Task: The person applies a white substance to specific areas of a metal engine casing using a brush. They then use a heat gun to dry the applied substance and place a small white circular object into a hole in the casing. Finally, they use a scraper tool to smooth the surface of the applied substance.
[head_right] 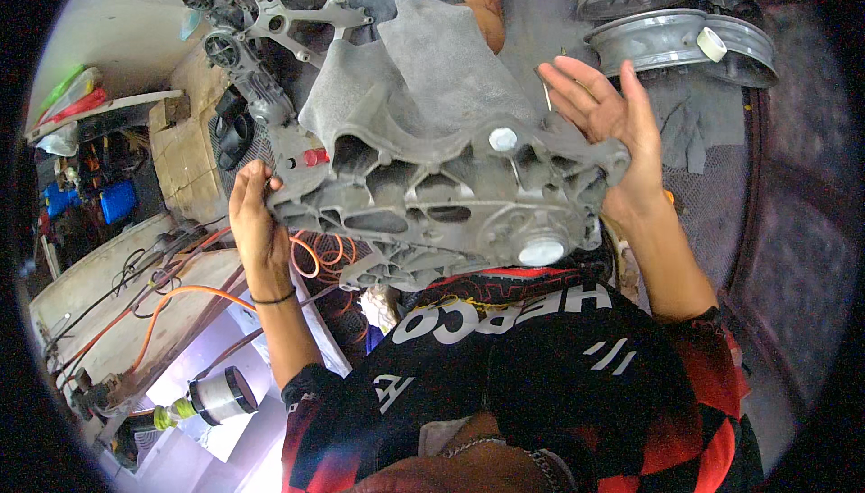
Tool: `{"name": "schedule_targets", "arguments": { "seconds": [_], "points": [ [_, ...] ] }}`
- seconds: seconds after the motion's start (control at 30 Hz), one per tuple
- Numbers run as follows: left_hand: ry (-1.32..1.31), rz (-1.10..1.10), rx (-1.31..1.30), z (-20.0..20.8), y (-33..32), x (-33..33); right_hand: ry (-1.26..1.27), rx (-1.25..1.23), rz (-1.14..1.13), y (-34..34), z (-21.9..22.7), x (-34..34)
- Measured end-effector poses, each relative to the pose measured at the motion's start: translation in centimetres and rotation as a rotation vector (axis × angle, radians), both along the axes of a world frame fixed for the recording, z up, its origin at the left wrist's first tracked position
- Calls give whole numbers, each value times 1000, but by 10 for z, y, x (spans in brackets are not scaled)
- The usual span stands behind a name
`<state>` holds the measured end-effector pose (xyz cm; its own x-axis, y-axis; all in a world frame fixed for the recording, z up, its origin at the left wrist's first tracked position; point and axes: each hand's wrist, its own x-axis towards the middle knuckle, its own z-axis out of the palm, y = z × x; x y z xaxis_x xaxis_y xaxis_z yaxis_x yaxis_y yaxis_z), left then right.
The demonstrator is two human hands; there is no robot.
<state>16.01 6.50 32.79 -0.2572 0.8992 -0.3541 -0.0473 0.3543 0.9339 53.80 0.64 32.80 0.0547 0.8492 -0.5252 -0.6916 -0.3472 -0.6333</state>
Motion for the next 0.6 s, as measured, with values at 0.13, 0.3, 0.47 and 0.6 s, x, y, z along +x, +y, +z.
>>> {"name": "schedule_targets", "arguments": {
  "seconds": [0.13, 0.3, 0.47, 0.6],
  "points": [
    [-70, 39, 100, 42, -25, 10, 15, 84, -33, -20, 24, 0],
    [-313, 194, 320, 107, -32, 12, 185, 276, -62, -13, 66, 2],
    [-503, 73, 534, 136, -19, 16, -112, 383, 112, 17, 89, -3],
    [-417, 155, 550, 112, -8, 16, -260, 497, 92, 39, 63, -10]
  ]
}}
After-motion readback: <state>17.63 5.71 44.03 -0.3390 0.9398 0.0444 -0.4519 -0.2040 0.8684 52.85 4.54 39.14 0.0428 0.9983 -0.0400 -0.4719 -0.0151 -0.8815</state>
